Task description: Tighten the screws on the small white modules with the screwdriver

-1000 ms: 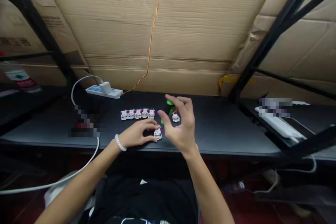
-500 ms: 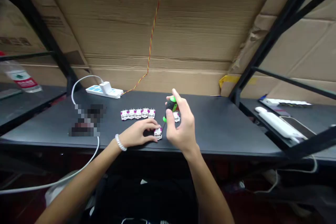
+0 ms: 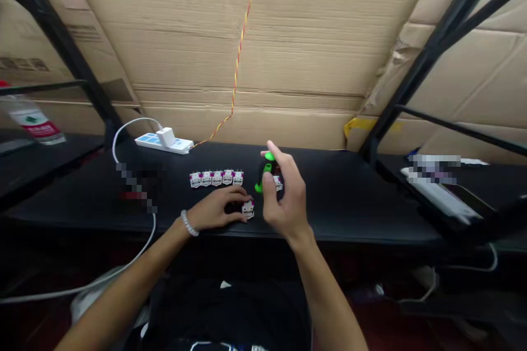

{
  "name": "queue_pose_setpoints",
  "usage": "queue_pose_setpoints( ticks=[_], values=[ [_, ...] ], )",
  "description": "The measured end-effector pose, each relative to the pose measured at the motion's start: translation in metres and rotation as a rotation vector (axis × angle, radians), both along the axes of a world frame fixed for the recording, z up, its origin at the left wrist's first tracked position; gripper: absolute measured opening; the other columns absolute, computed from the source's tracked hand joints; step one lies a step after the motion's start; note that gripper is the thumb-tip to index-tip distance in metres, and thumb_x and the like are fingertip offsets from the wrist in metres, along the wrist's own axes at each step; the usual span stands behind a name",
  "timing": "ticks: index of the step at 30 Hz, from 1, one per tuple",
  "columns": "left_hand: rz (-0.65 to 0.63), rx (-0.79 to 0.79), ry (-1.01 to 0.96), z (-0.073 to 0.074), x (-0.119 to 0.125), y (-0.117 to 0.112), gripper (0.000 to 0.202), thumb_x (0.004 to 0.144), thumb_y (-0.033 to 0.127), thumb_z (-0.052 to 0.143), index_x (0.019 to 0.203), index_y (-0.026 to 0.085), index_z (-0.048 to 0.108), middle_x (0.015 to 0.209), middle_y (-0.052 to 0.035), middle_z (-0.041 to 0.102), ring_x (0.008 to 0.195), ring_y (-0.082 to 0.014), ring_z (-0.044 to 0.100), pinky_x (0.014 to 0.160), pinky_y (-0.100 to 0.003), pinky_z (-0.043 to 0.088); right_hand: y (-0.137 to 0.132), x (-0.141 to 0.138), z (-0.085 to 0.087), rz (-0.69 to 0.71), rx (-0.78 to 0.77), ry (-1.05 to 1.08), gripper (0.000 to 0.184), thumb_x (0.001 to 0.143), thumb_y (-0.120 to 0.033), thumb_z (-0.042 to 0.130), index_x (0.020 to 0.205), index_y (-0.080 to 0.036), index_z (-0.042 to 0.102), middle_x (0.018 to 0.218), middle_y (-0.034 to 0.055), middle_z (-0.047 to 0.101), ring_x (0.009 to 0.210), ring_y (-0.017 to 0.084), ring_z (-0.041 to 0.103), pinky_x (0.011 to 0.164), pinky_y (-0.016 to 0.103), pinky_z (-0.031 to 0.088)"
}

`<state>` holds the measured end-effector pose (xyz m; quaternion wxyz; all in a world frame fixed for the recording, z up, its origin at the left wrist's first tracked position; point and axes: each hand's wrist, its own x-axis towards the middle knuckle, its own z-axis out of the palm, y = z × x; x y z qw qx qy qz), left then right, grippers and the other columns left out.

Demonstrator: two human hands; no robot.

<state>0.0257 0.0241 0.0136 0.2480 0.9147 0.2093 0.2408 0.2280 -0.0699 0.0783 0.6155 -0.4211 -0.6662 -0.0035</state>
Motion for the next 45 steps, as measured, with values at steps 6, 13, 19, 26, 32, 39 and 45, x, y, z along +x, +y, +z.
queue_pose_setpoints(
  ticks=[6,13,19,26,32,39,45],
  values=[
    [-0.003,0.000,-0.005,0.000,0.000,-0.001,0.042,0.090,0.044,0.089,0.123,0.020,0.080,0.122,-0.0104,0.074,0.110,-0.0263,0.072,0.102,-0.039,0.057,0.001,0.001,-0.001,-0.097,0.032,-0.025,0.053,0.099,-0.027,0.070,0.151,-0.029,0.062,0.122,0.0098,0.071,0.102,0.025,0.070,0.091,0.046,0.065],
    [-0.004,-0.002,-0.005,0.000,0.000,0.000,0.044,0.089,0.044,0.089,0.124,0.019,0.080,0.123,-0.0111,0.074,0.107,-0.0259,0.073,0.100,-0.038,0.058,0.003,0.005,-0.006,0.069,-0.049,0.088,0.058,0.106,-0.026,0.055,0.163,-0.031,0.049,0.136,0.0121,0.070,0.108,0.025,0.075,0.080,0.039,0.070],
    [-0.005,-0.005,-0.018,-0.001,0.000,0.000,0.041,0.090,0.045,0.088,0.122,0.020,0.080,0.122,-0.0105,0.075,0.108,-0.0260,0.073,0.101,-0.039,0.057,0.005,0.008,-0.007,0.033,-0.040,0.103,0.057,0.106,-0.029,0.057,0.162,-0.030,0.051,0.133,0.0119,0.072,0.109,0.026,0.076,0.086,0.044,0.071],
    [-0.007,-0.006,-0.020,-0.001,0.001,0.000,0.042,0.090,0.045,0.088,0.123,0.020,0.080,0.123,-0.0111,0.074,0.107,-0.0264,0.072,0.100,-0.039,0.058,0.004,0.009,-0.007,0.098,-0.047,0.109,0.057,0.107,-0.030,0.051,0.164,-0.030,0.048,0.138,0.0129,0.069,0.111,0.027,0.075,0.085,0.045,0.071],
    [-0.008,0.009,-0.011,-0.001,0.001,0.001,0.041,0.090,0.044,0.088,0.123,0.020,0.080,0.122,-0.0108,0.074,0.109,-0.0269,0.072,0.100,-0.039,0.057,0.000,0.006,0.002,-0.117,0.044,-0.016,0.046,0.096,-0.033,0.074,0.142,-0.031,0.070,0.121,0.0086,0.065,0.098,0.024,0.069,0.087,0.046,0.065],
    [-0.004,0.004,-0.015,-0.002,0.001,0.001,0.042,0.089,0.044,0.089,0.122,0.019,0.080,0.122,-0.0107,0.074,0.108,-0.0267,0.072,0.100,-0.038,0.057,0.000,0.007,-0.002,0.090,-0.002,-0.003,0.053,0.108,-0.027,0.052,0.160,-0.031,0.052,0.138,0.0124,0.068,0.118,0.028,0.072,0.099,0.049,0.064],
    [-0.014,0.003,-0.014,-0.002,0.000,0.001,0.042,0.090,0.042,0.089,0.123,0.019,0.079,0.123,-0.0109,0.073,0.109,-0.0270,0.072,0.101,-0.039,0.057,0.000,0.005,0.001,-0.021,0.054,-0.091,0.054,0.097,-0.028,0.075,0.150,-0.031,0.064,0.128,0.0105,0.066,0.109,0.026,0.069,0.090,0.044,0.065]
  ],
)
